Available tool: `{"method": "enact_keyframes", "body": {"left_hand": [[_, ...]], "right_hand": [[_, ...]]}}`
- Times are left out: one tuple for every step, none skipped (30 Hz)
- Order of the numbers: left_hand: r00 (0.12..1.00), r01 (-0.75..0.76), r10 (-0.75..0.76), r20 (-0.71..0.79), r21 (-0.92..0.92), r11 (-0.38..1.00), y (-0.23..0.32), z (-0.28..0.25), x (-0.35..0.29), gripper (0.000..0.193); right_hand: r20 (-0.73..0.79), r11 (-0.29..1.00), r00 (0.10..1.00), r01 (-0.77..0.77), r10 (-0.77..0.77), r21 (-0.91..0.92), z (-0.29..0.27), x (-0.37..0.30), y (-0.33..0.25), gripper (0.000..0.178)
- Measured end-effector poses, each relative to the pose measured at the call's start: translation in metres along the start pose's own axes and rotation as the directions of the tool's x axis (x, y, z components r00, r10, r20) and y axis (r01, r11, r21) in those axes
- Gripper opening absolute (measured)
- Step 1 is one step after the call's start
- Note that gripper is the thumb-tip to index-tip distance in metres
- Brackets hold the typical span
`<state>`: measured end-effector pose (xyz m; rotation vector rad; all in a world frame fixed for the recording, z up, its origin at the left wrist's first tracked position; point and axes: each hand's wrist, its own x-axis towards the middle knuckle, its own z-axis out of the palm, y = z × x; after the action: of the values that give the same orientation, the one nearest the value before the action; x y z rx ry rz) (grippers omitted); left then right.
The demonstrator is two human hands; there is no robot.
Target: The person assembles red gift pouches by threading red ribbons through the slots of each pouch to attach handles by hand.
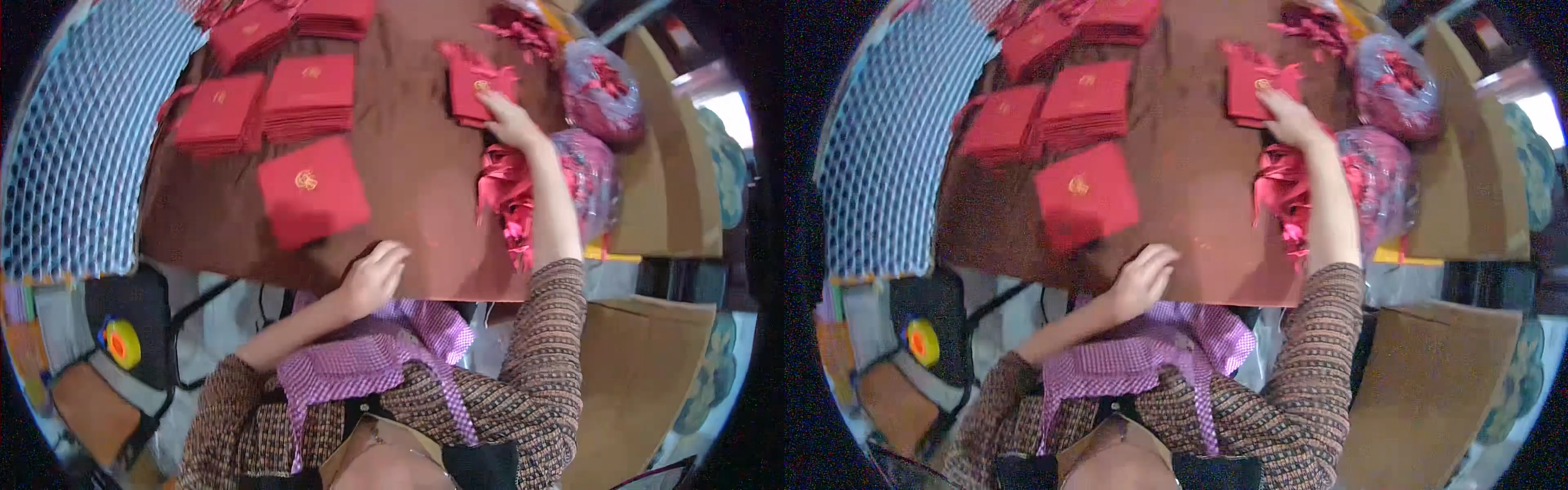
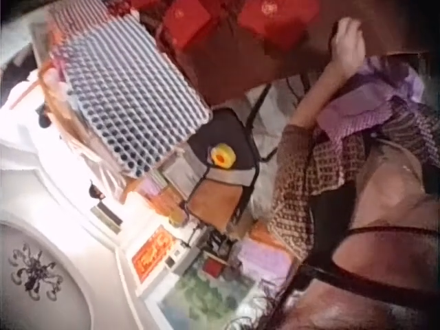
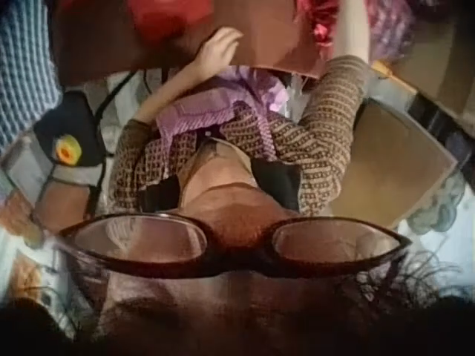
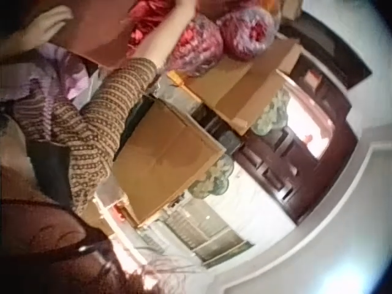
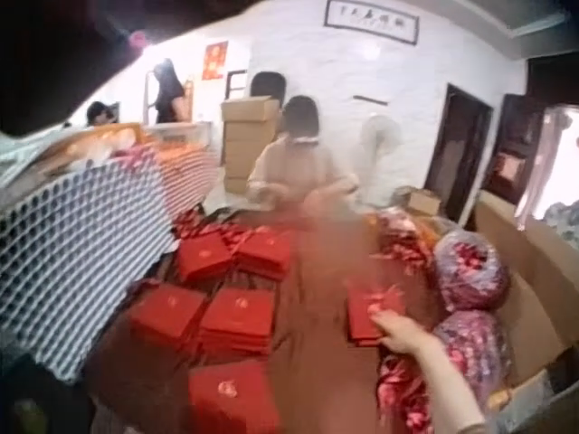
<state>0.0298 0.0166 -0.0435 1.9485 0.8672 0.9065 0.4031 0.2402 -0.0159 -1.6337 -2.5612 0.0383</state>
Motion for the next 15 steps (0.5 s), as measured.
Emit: {"method": "enact_keyframes", "body": {"left_hand": [[0.998, 0.055, -0.055, 0.011, -0.021, 0.998, 0.009, -0.008, 0.001, 0.018], [0.997, 0.075, -0.075, 0.003, -0.018, 0.997, 0.022, -0.015, 0.004, 0.018], [0.999, -0.042, 0.042, -0.034, 0.022, 0.999, 0.032, -0.029, 0.008, 0.018], [0.983, -0.175, 0.178, -0.052, 0.057, 0.983, 0.039, -0.042, 0.015, 0.019], [0.925, -0.335, 0.362, -0.116, 0.201, 0.92, 0.037, -0.058, 0.024, 0.014], [0.907, -0.388, 0.42, -0.012, 0.36, 0.848, 0.025, -0.078, 0.036, 0.013], [0.979, -0.117, 0.172, -0.109, 0.39, 0.913, 0.025, -0.092, 0.046, 0.014], [0.943, -0.174, 0.311, -0.115, 0.628, 0.758, 0.018, -0.112, 0.057, 0.016], [0.922, -0.152, 0.36, -0.143, 0.721, 0.676, 0.009, -0.128, 0.065, 0.021], [0.906, -0.105, 0.358, -0.225, 0.701, 0.706, -0.023, -0.142, 0.067, 0.028], [0.982, 0.13, 0.009, -0.188, 0.708, 0.694, -0.027, -0.155, 0.077, 0.036], [0.984, 0.17, -0.07, -0.163, 0.752, 0.637, -0.039, -0.161, 0.079, 0.038], [0.981, 0.193, -0.143, -0.134, 0.792, 0.58, -0.047, -0.161, 0.081, 0.041], [0.983, 0.172, -0.153, -0.102, 0.803, 0.57, -0.053, -0.163, 0.079, 0.041], [0.986, 0.138, -0.158, -0.057, 0.811, 0.568, -0.059, -0.163, 0.08, 0.041]], "right_hand": [[-0.001, 1.0, 1.0, -0.011, 0.011, 0.02, -0.003, 0.004, -0.01, 0.068], [-0.005, 0.999, 1.0, 0.023, -0.023, -0.036, -0.006, -0.005, 0.003, 0.068], [0.008, 0.996, 1.0, -0.009, 0.01, -0.091, -0.018, -0.001, -0.015, 0.069], [-0.078, 0.99, 0.997, -0.02, 0.009, -0.139, -0.027, -0.006, -0.029, 0.066], [-0.167, 0.981, 0.986, -0.042, 0.011, -0.189, -0.035, -0.012, -0.042, 0.063], [-0.165, 0.982, 0.986, -0.038, 0.007, -0.186, -0.041, -0.018, -0.05, 0.063], [-0.233, 0.995, 0.972, -0.05, 0.03, -0.084, -0.045, -0.025, -0.058, 0.056], [-0.296, 0.998, 0.953, -0.058, 0.062, 0.021, -0.046, -0.036, -0.066, 0.049], [-0.294, 0.998, 0.953, -0.067, 0.071, 0.021, -0.048, -0.05, -0.076, 0.049], [-0.323, 0.99, 0.94, -0.077, 0.113, 0.121, -0.053, -0.064, -0.091, 0.042], [-0.348, 0.971, 0.923, -0.089, 0.164, 0.221, -0.054, -0.08, -0.105, 0.034], [-0.344, 0.959, 0.917, -0.114, 0.202, 0.26, -0.057, -0.096, -0.122, 0.027], [-0.339, 0.944, 0.907, -0.15, 0.249, 0.294, -0.06, -0.114, -0.136, 0.02], [-0.423, 0.97, 0.879, -0.151, 0.22, 0.19, -0.051, -0.132, -0.143, 0.018], [-0.352, 0.924, 0.87, -0.251, 0.346, 0.288, -0.048, -0.149, -0.155, 0.016]]}}
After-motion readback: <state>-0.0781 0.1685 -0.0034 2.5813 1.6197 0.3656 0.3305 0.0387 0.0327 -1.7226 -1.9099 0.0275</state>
